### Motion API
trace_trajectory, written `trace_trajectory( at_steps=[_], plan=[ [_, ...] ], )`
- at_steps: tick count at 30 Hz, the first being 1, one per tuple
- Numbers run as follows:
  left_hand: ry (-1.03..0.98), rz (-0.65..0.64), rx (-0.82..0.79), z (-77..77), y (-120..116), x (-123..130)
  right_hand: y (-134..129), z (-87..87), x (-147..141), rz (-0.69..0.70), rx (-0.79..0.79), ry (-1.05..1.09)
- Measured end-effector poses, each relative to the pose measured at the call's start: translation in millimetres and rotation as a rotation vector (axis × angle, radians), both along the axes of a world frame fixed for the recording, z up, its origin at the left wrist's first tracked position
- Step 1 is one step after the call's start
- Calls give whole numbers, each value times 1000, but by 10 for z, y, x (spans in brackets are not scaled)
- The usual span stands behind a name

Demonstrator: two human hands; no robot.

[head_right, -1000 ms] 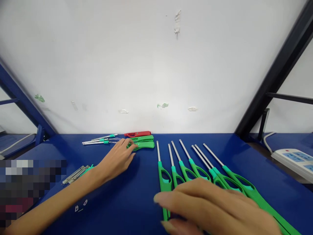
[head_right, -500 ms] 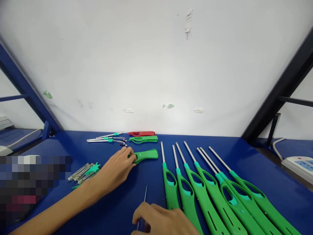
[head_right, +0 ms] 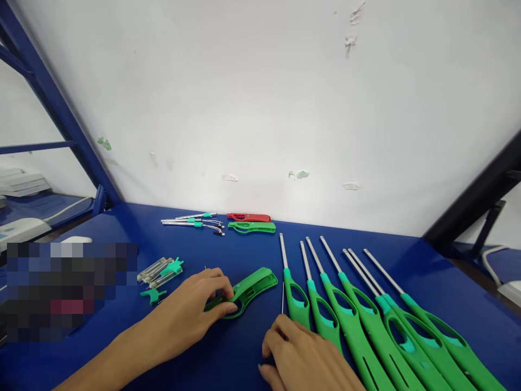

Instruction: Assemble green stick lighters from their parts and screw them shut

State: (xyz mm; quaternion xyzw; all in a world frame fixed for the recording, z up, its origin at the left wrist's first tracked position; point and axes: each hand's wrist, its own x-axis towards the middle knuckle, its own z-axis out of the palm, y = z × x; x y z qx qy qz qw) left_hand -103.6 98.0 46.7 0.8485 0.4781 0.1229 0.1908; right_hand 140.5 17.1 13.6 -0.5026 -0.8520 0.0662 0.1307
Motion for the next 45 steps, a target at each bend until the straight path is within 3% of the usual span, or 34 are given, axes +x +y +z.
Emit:
trace_trajectory(
  at_steps=[7,15,23,28,33,45],
  plan=[
    [-17,134,45,142,175,-69,4,99,10,23,53,-59],
    [121,169,96,-4,600,-205,32,131,-70,117,319,-67],
    [255,223,341,142,962,-698,164,84,-126,125,660,-171],
    [378,209,412,101,1335,-942,176,-42,-169,159,648,-187],
    [461,115,445,-29,1545,-998,195,-12,-199,188,596,-165],
    [575,1,512,-21,1542,-989,201,-31,-202,202,528,-108]
  ],
)
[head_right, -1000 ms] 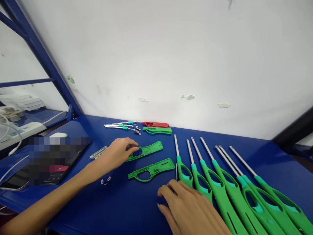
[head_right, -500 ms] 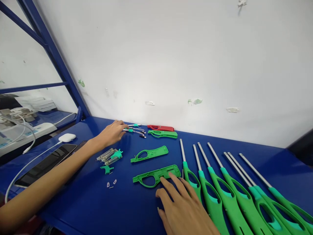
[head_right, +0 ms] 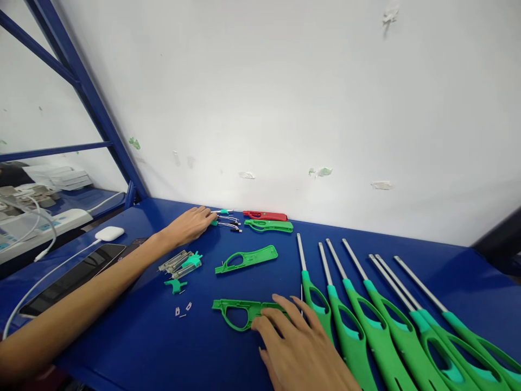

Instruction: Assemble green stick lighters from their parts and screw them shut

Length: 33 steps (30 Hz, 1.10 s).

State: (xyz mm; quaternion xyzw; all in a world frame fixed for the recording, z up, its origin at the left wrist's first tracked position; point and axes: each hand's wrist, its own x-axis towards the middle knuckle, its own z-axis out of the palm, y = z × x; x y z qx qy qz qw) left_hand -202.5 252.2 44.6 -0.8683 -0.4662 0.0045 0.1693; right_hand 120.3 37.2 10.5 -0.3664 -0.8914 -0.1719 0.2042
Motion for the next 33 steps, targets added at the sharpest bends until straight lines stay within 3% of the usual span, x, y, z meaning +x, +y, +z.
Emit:
trace_trajectory(
  at_steps=[6,10,13,17,21,27,33],
  plan=[
    [-63,18,69,276,-263,0,-33,-48,13,-30,-2,21],
    [-182,20,130,518,-805,-2,-13,-82,43,-6,-16,44],
    [-288,-36,137,558,-1323,-27,3,-15,-16,-3,-56,63],
    [-437,-98,130,383,-1945,-82,-72,76,-130,30,-91,55],
    [-647,-149,13,76,-2346,-144,-318,6,-132,61,-87,20],
    [-821,-160,-133,-349,-2553,-118,-657,-164,-36,-42,-89,67],
    [-938,-193,-181,-475,-2587,-2,-758,-157,-80,-58,-144,123]
  ],
)
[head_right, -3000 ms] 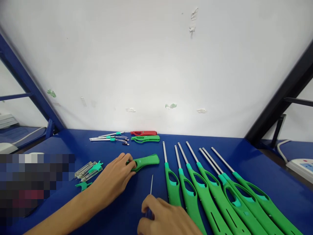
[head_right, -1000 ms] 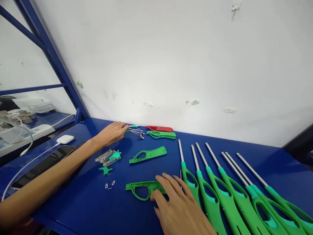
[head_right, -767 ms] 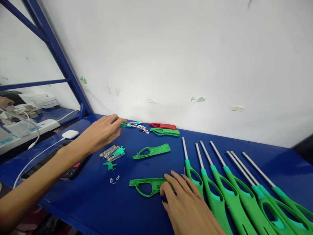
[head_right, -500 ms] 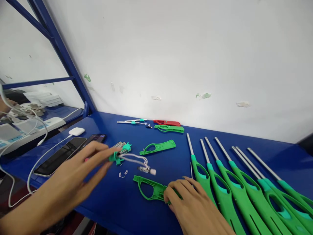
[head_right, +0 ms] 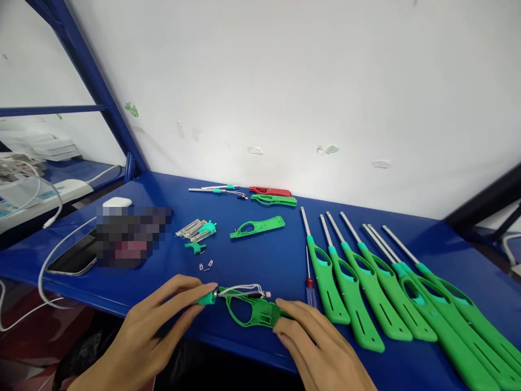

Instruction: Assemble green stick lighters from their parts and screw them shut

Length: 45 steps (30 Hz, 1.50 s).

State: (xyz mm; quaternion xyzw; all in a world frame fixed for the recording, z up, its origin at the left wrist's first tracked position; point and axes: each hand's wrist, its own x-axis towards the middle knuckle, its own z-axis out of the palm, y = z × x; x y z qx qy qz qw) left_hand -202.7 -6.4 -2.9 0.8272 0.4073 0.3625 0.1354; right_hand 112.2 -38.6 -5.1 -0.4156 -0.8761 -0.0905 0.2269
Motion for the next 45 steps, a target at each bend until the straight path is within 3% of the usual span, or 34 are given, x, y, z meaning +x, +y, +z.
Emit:
trace_trajectory(
  at_steps=[5,16,29,35,45],
  plan=[
    [-57,-10,14,14,-16,24,-60,-98,-23,-61,-61,103],
    [-67,-32,89,5,17,49,-58,-210,5,-3,-66,216],
    [-30,-92,163,-14,63,-11,-8,-239,92,27,54,129],
    [-69,-172,178,-7,52,-15,3,-245,116,55,64,109],
    [-33,-203,137,-16,47,-41,-6,-221,119,47,52,86]
  ],
)
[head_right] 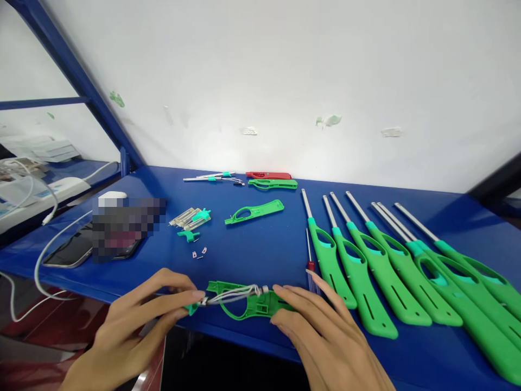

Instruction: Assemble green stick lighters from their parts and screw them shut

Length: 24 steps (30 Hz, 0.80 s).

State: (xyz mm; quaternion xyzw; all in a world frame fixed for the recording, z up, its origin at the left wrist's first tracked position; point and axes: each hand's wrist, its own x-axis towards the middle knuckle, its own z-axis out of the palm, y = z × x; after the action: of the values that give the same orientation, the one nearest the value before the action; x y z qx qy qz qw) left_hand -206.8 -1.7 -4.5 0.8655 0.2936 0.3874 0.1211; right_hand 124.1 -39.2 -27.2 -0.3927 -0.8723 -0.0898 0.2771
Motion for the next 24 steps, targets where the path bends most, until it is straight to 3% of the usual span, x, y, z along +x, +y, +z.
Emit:
trace_trajectory(
  at_steps=[13,24],
  plan=[
    [148,117,-8,-58,74,33,-9,-44,16,7,-3,-12],
    [235,107,-45,-49,66,7,35,-48,12,27,-38,42]
  ],
)
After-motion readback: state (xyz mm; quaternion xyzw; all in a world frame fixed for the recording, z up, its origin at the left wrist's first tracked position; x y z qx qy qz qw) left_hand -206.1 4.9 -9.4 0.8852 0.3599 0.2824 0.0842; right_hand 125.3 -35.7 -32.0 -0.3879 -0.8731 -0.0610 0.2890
